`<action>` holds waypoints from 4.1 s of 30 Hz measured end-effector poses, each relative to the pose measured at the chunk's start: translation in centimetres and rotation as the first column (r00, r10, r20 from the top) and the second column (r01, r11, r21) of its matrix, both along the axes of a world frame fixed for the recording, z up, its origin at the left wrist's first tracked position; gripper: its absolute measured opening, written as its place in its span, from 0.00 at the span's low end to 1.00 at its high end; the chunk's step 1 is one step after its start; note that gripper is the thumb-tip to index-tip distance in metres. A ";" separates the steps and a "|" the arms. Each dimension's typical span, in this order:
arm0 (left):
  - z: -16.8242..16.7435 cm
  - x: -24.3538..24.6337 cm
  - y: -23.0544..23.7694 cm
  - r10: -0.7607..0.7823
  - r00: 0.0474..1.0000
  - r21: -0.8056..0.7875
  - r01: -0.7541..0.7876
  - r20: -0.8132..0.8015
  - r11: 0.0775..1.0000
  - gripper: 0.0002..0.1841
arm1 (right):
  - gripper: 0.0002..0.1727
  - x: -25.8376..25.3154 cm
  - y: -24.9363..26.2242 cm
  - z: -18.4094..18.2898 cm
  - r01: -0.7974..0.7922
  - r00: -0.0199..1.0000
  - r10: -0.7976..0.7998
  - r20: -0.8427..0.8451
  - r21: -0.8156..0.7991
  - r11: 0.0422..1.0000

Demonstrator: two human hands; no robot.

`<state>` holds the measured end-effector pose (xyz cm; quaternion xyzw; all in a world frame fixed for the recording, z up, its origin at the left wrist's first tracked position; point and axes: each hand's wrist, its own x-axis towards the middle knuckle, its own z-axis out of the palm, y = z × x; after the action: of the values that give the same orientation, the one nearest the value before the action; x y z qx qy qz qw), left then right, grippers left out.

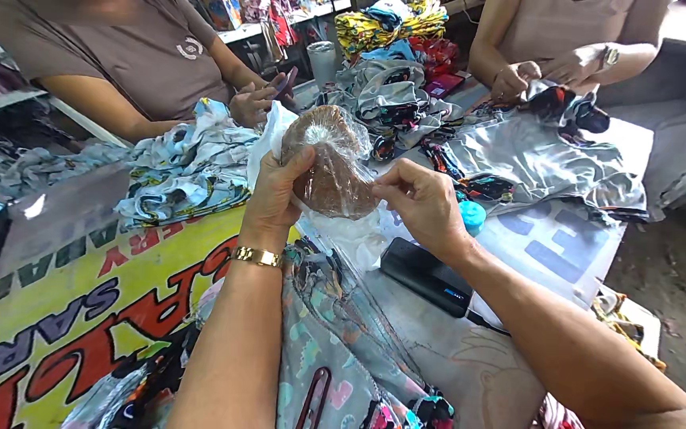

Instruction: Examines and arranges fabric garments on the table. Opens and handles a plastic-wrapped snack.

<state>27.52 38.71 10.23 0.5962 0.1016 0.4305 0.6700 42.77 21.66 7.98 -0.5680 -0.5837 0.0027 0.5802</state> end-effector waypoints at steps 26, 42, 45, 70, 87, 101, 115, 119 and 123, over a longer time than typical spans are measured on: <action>0.0 0.4 -0.5 0.041 0.993 0.016 -0.043 0.112 0.999 0.12 | 0.03 0.1 0.5 -0.2 0.083 0.937 -0.137 0.321 0.176 0.981; -1.5 -2.1 -0.2 -0.071 0.964 -0.055 0.088 0.258 0.995 0.22 | 0.10 1.5 0.6 -0.4 -0.150 0.979 0.160 -0.126 0.082 0.985; -0.3 -2.1 -0.7 -0.065 0.993 0.108 0.076 -0.103 0.991 0.09 | 0.11 1.1 0.3 -0.6 -0.141 0.979 0.122 0.166 0.105 0.985; -1.0 0.7 -1.1 0.007 0.974 0.155 0.029 -0.227 0.988 0.10 | 0.09 1.9 1.6 -1.1 0.069 0.996 -0.066 0.062 -0.036 0.997; -0.5 1.7 -2.0 0.003 0.993 0.101 0.009 -0.120 0.995 0.13 | 0.05 1.1 1.3 -0.7 -0.098 0.971 0.081 -0.225 -0.067 0.993; -0.2 1.2 -1.9 -0.044 0.987 0.126 0.063 -0.154 0.990 0.12 | 0.06 1.7 1.1 0.1 -0.085 0.990 0.090 -0.108 0.054 0.995; 0.1 0.4 -1.5 -0.044 0.947 0.221 0.119 -0.320 0.968 0.12 | 0.08 1.4 1.1 -0.5 0.064 0.976 -0.082 0.203 0.096 0.993; 0.0 0.0 -1.1 -0.066 0.933 0.238 0.158 -0.354 0.958 0.10 | 0.07 0.9 0.5 -0.6 0.009 0.982 -0.029 0.189 0.101 0.995; 0.1 -0.2 -1.5 -0.082 0.920 0.230 0.181 -0.382 0.956 0.08 | 0.07 0.4 0.4 -0.8 -0.121 0.992 0.123 -0.009 0.078 0.990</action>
<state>27.31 37.18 10.35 0.7548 0.1274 0.2743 0.5821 43.19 22.06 7.20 -0.5085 -0.6130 0.0196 0.6044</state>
